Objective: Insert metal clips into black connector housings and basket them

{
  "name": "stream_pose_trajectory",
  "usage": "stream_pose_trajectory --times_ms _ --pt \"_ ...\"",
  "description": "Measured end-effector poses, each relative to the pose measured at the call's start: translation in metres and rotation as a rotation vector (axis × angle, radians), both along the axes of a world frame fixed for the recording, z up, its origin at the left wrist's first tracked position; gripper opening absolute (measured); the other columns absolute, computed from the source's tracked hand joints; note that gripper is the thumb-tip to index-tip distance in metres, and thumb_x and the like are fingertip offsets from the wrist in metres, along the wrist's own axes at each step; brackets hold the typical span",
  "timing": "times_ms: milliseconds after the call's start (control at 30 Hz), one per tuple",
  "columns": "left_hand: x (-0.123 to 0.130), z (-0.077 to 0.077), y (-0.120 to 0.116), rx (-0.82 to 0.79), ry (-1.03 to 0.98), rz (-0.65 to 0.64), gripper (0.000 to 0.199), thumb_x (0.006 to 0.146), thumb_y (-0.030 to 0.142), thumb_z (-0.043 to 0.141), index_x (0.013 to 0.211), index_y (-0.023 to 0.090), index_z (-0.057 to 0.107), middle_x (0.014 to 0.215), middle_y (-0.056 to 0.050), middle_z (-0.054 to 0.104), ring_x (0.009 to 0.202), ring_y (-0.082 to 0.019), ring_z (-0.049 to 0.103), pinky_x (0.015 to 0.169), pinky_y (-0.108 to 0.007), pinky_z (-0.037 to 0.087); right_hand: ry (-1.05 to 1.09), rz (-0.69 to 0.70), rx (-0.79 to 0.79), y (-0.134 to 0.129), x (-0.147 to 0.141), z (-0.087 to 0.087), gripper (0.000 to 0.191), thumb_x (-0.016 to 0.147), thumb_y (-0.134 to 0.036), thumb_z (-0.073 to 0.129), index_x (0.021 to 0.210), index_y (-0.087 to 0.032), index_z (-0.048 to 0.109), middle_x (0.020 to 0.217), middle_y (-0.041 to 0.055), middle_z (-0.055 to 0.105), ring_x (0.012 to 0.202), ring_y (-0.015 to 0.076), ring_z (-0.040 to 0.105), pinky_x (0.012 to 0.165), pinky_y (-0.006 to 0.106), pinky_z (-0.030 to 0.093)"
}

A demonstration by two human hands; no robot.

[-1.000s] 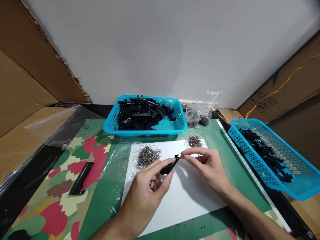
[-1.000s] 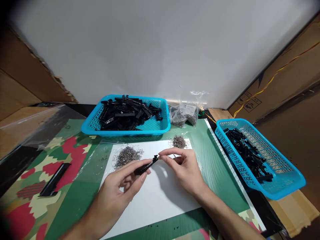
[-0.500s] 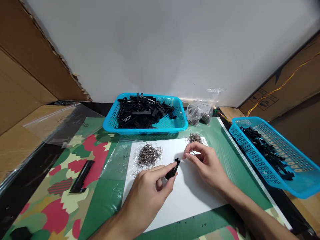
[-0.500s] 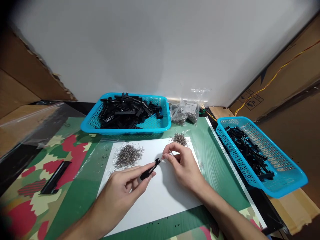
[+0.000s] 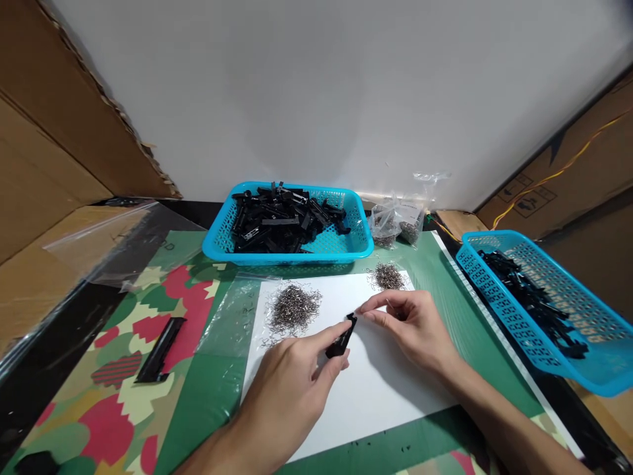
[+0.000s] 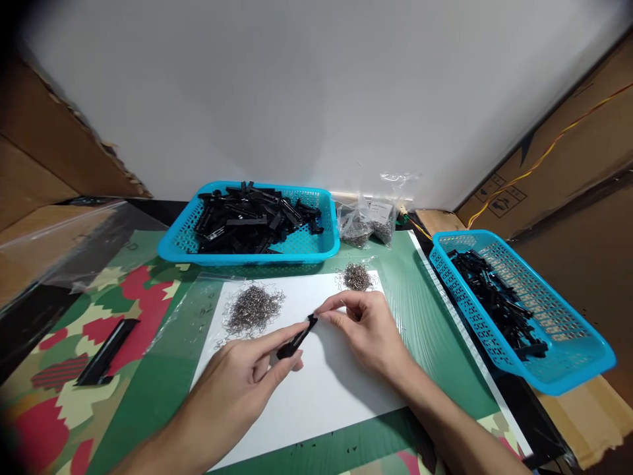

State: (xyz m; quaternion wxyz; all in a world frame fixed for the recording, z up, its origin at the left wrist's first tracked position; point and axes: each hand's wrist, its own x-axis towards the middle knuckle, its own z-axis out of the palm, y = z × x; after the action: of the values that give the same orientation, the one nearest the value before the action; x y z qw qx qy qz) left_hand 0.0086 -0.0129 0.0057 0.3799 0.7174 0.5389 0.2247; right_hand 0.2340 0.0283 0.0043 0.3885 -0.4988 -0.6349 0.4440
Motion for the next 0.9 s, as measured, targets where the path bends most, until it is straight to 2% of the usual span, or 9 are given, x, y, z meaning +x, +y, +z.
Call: stream_pose_trajectory --times_ms 100,167,300,467,633,800,900 --pt "-0.0002 0.0030 0.0001 0.034 0.085 -0.059 0.047 0.103 0.035 0.055 0.150 0.031 0.063 0.075 0.004 0.076 0.056 -0.015 0.058 0.051 -0.025 0.036 -0.002 -0.008 0.031 0.0024 0.0019 0.0008 0.014 0.088 -0.033 0.079 0.082 -0.022 0.085 0.092 0.0067 0.079 0.070 0.0166 0.060 0.057 0.028 0.038" --pt "0.0001 0.0045 -0.0004 0.060 0.142 -0.088 0.048 0.105 0.034 0.051 0.152 0.030 0.060 0.078 0.004 0.077 0.053 -0.015 0.059 0.052 -0.025 0.037 0.010 -0.006 -0.053 0.0028 0.0030 0.0008 0.016 0.087 -0.035 0.080 0.082 -0.021 0.085 0.086 0.0062 0.078 0.064 0.0151 0.056 0.052 0.027 0.035" --pt "0.0013 0.0071 -0.0009 0.144 0.284 -0.104 0.049 0.105 0.033 0.051 0.154 0.027 0.058 0.071 0.001 0.076 0.055 -0.021 0.066 0.051 -0.028 0.034 0.042 -0.039 -0.251 0.0020 0.0036 -0.0007 0.021 0.083 -0.040 0.083 0.085 -0.019 0.085 0.072 0.0046 0.074 0.053 0.0117 0.047 0.046 0.025 0.030" --pt "0.0036 0.0072 -0.0004 0.211 0.345 -0.146 0.042 0.106 0.031 0.055 0.147 0.028 0.063 0.071 0.001 0.078 0.057 -0.024 0.072 0.049 -0.030 0.030 0.002 -0.041 -0.269 0.0022 0.0023 -0.0016 0.024 0.082 -0.041 0.083 0.086 -0.017 0.086 0.070 0.0063 0.074 0.056 0.0127 0.051 0.048 0.024 0.032" --pt "0.0050 0.0037 -0.0022 0.263 0.360 -0.179 0.040 0.105 0.029 0.059 0.145 0.026 0.064 0.072 0.002 0.079 0.056 -0.022 0.072 0.050 -0.031 0.030 0.014 -0.008 -0.202 0.0018 0.0024 0.0006 0.021 0.083 -0.038 0.082 0.082 -0.018 0.084 0.092 0.0089 0.079 0.072 0.0166 0.063 0.059 0.027 0.045" --pt "0.0055 0.0003 -0.0036 0.350 0.414 -0.219 0.040 0.106 0.029 0.057 0.144 0.019 0.064 0.064 0.002 0.075 0.051 -0.023 0.070 0.048 -0.033 0.027 -0.040 -0.022 -0.319 0.0005 0.0021 0.0016 0.023 0.082 -0.038 0.082 0.084 -0.016 0.084 0.068 0.0061 0.074 0.053 0.0122 0.050 0.047 0.024 0.031" --pt "0.0052 -0.0014 -0.0043 0.391 0.401 -0.227 0.037 0.107 0.028 0.054 0.141 0.018 0.066 0.061 0.002 0.073 0.048 -0.023 0.069 0.047 -0.033 0.028 -0.058 -0.055 -0.282 -0.0009 -0.0002 -0.0007 0.021 0.081 -0.037 0.082 0.084 -0.016 0.085 0.065 0.0052 0.072 0.051 0.0114 0.045 0.046 0.025 0.027"
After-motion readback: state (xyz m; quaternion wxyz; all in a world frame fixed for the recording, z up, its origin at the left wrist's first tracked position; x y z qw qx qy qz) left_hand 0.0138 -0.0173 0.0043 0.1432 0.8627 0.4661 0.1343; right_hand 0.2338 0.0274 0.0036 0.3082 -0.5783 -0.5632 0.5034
